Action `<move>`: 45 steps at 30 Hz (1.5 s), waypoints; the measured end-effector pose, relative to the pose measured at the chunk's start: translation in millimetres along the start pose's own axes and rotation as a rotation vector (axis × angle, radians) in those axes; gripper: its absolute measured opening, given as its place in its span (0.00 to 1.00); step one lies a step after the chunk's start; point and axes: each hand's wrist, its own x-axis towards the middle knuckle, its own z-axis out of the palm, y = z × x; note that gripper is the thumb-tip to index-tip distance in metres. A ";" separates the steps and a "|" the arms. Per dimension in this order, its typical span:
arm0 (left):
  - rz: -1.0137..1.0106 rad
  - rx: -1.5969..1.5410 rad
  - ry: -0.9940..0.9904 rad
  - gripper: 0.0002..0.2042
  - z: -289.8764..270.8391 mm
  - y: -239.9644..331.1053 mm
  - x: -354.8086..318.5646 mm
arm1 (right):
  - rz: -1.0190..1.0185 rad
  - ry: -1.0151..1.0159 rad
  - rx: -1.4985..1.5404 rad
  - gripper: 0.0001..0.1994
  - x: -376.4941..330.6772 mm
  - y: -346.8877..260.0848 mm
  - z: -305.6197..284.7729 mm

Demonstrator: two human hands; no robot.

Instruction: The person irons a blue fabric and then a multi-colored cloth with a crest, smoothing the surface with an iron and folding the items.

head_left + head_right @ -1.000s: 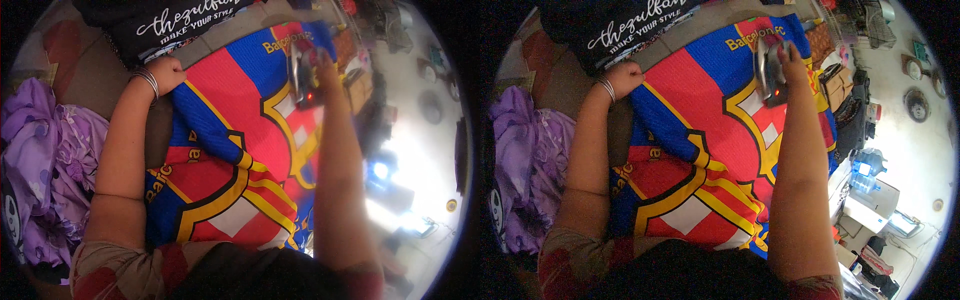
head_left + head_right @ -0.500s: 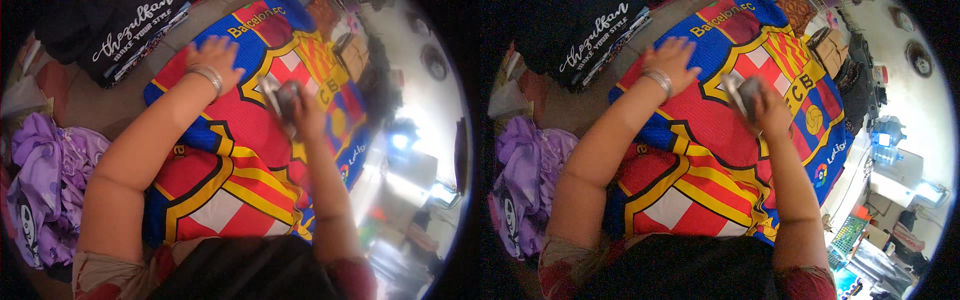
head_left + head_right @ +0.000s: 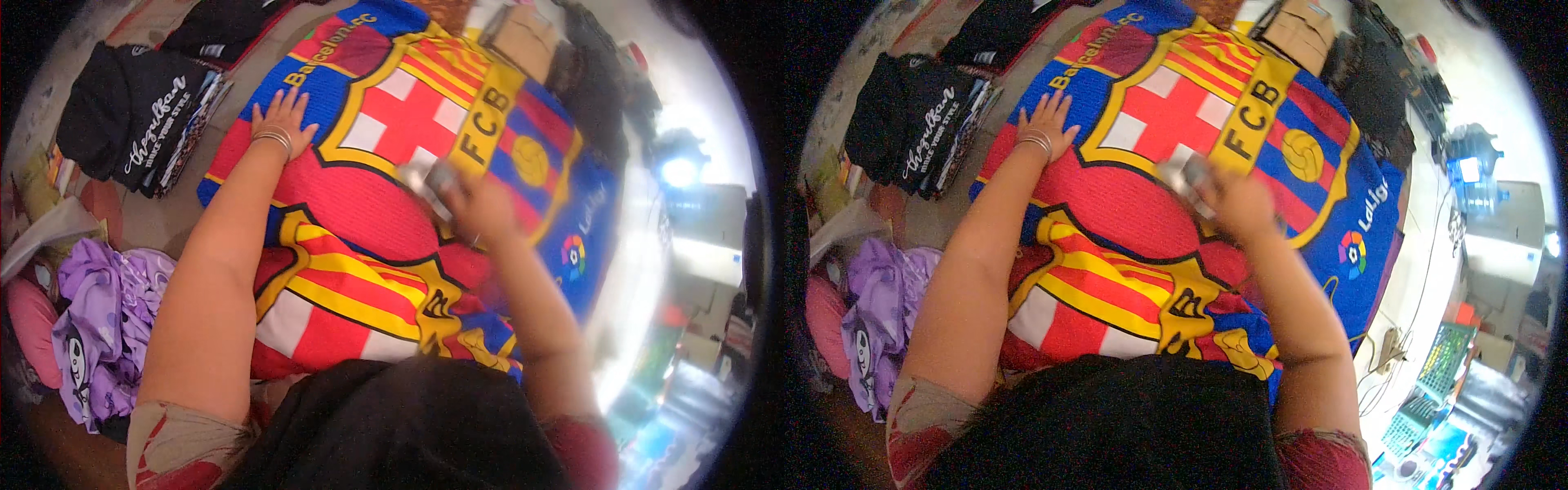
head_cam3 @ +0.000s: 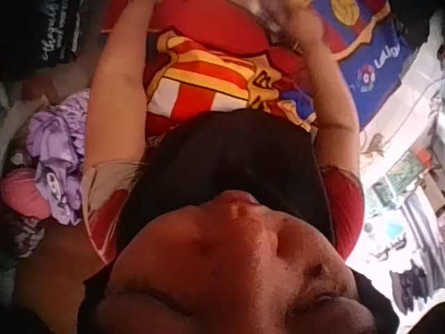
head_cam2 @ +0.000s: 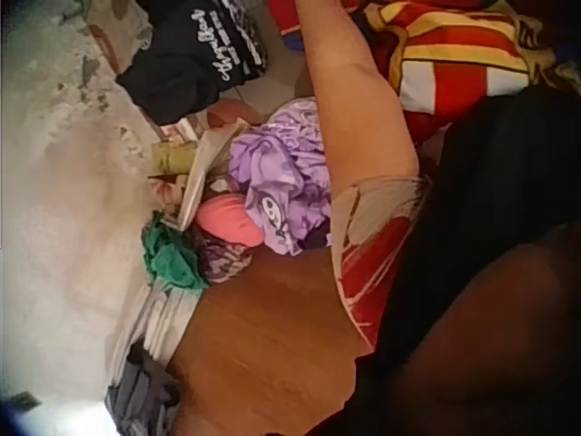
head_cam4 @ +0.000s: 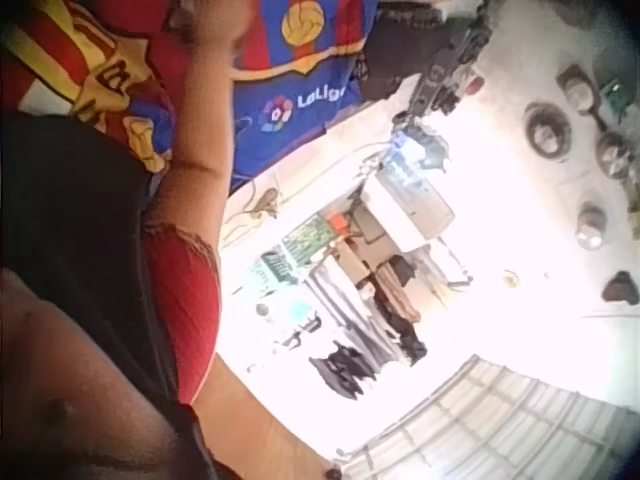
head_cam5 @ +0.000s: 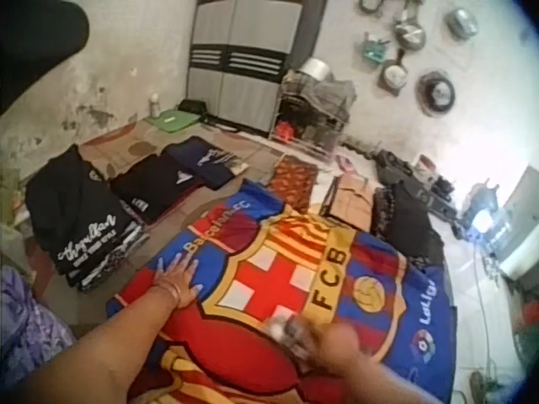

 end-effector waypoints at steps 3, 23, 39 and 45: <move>-0.155 0.027 -0.117 0.33 -4.5 18.3 -12.0 | -0.349 0.135 0.199 0.21 -93.7 -12.2 16.2; -0.202 0.024 0.024 0.35 29.3 8.2 -53.9 | 0.488 0.414 -0.034 0.21 31.1 241.0 -16.9; 0.157 -0.557 -0.105 0.24 -93.4 -20.6 -254.5 | 0.523 0.170 0.056 0.14 -313.1 210.9 -0.2; 0.032 -0.670 -0.195 0.25 -79.4 -55.7 -399.8 | 0.945 0.846 0.382 0.18 -529.8 311.8 -59.2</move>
